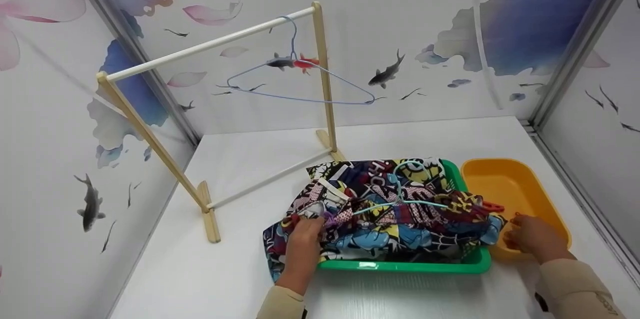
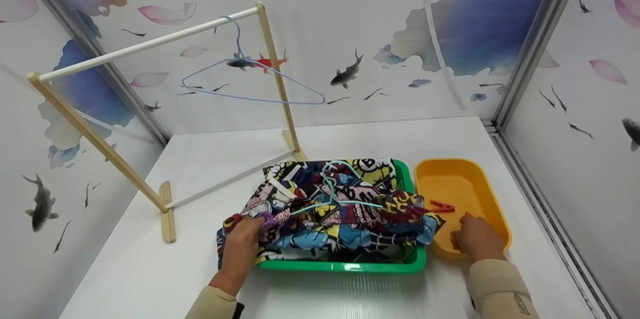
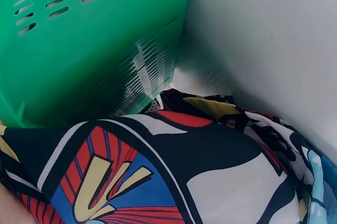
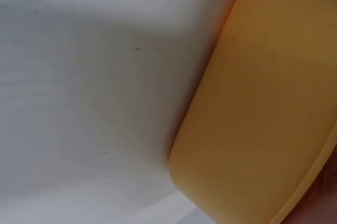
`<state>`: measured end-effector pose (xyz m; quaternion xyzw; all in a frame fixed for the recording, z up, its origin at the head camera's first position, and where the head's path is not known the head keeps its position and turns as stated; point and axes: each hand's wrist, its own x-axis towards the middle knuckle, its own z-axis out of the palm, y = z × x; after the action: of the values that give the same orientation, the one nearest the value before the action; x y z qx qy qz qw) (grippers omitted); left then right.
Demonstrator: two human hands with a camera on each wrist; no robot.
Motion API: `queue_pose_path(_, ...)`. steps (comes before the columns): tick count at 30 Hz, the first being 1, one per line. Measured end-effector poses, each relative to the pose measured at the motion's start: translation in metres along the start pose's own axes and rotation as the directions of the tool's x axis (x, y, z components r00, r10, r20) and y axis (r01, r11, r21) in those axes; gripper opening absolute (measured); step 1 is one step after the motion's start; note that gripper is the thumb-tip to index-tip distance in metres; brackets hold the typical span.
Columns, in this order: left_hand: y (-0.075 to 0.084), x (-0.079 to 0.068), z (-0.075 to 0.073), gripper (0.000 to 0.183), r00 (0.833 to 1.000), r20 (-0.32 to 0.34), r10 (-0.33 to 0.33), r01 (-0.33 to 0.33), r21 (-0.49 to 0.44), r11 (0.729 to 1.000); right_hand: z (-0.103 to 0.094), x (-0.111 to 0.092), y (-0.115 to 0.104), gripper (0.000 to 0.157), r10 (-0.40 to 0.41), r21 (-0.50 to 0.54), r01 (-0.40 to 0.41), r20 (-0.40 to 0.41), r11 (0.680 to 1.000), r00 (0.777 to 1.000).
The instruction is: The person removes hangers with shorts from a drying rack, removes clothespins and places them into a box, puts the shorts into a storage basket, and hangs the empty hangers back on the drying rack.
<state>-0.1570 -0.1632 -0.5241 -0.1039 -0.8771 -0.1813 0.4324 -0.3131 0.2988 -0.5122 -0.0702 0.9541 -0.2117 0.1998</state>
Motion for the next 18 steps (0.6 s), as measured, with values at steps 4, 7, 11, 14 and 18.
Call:
queue_pose_path(4, 0.0, 0.0, 0.001, 0.039, 1.0, -0.001, -0.001, 0.001, 0.0, 1.0, -0.002, -0.003, -0.001, 0.069, 0.012, 0.014, -0.011, -0.03, 1.0, 0.999)
queue_pose_path(7, 0.0, 0.0, 0.001, 0.035, 1.0, -0.003, -0.006, 0.006, -0.001, 1.0, -0.003, -0.008, -0.001, 0.074, 0.005, 0.003, -0.005, -0.096, 1.0, 0.995)
queue_pose_path(11, 0.001, 0.0, 0.001, 0.041, 1.0, -0.001, -0.003, 0.003, 0.014, 1.0, -0.004, -0.015, -0.003, 0.078, -0.007, -0.036, 0.0, -0.2, 0.999, 0.98)
queue_pose_path(14, 0.001, 0.0, 0.001, 0.044, 1.0, 0.004, 0.005, -0.005, 0.031, 0.999, -0.005, -0.02, -0.006, 0.082, 0.003, -0.005, -0.004, -0.246, 1.0, 0.969)
queue_pose_path(18, 0.0, 0.0, 0.001, 0.041, 1.0, -0.001, 0.013, -0.013, 0.033, 0.999, -0.008, -0.029, -0.014, 0.088, 0.005, 0.044, 0.009, -0.313, 0.999, 0.95)
